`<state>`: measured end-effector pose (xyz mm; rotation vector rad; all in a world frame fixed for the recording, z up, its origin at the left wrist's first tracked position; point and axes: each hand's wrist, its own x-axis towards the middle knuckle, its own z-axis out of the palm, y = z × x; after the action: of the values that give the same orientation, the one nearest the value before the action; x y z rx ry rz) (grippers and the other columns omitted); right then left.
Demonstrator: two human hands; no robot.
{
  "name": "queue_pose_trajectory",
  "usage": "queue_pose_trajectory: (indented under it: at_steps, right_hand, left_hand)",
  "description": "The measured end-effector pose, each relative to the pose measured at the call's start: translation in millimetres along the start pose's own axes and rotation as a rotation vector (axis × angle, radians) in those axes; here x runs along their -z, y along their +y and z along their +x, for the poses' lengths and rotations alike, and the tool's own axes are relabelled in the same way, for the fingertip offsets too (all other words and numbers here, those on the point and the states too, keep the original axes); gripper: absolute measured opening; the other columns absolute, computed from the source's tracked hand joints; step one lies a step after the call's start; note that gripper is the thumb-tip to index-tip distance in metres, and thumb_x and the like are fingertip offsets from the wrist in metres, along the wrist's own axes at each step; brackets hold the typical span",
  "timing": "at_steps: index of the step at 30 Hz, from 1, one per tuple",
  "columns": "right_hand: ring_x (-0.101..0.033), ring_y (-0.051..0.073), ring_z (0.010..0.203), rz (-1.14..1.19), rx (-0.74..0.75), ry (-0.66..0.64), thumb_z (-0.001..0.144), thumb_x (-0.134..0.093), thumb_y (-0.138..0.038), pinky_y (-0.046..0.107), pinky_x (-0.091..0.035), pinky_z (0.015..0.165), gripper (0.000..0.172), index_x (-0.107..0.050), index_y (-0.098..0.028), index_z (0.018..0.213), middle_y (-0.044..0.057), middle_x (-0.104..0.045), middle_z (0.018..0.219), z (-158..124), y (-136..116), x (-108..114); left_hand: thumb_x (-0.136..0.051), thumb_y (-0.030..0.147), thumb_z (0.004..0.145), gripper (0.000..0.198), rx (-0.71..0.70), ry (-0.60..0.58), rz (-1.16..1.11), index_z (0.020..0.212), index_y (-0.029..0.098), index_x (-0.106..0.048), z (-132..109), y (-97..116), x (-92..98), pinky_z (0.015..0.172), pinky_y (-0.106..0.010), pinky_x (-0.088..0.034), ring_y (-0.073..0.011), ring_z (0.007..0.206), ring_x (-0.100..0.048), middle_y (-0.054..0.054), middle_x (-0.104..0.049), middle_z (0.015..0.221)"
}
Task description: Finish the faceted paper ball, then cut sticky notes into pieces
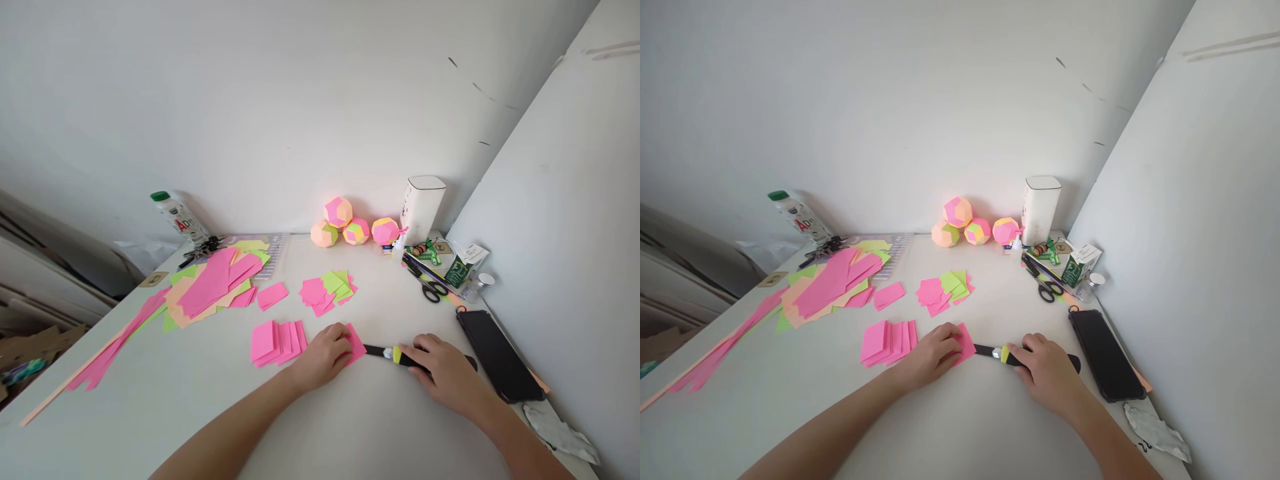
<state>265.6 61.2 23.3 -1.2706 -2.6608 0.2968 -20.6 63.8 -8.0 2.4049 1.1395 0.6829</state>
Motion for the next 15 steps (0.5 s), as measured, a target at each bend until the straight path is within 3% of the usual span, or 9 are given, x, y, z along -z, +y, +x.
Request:
queue_pose_trajectory:
  at_steps: [10,15]
  right_hand:
    - [-0.059,0.023,0.084,-0.068,0.013,0.057,0.088,-0.05,-0.014,0.036,-0.052,0.069,0.036,-0.063,-0.018,0.122,0.01,-0.063,0.093,4,-5,-10]
    - [-0.058,0.023,0.083,-0.125,0.008,0.104,0.088,-0.05,-0.015,0.034,-0.051,0.064,0.036,-0.063,-0.017,0.121,0.01,-0.063,0.093,7,-8,-17]
  left_hand:
    - [-0.049,0.011,0.088,0.016,-0.005,-0.005,0.022,0.077,0.016,-0.059,-1,0,0.4,0.073,-0.031,-0.049,-0.0175,0.082,-0.053,-0.008,-0.055,0.095]
    - [-0.047,0.011,0.089,0.021,-0.029,0.003,0.046,0.073,0.016,-0.059,0,0,0.5,0.067,-0.028,-0.046,-0.0162,0.075,-0.049,-0.006,-0.053,0.085]
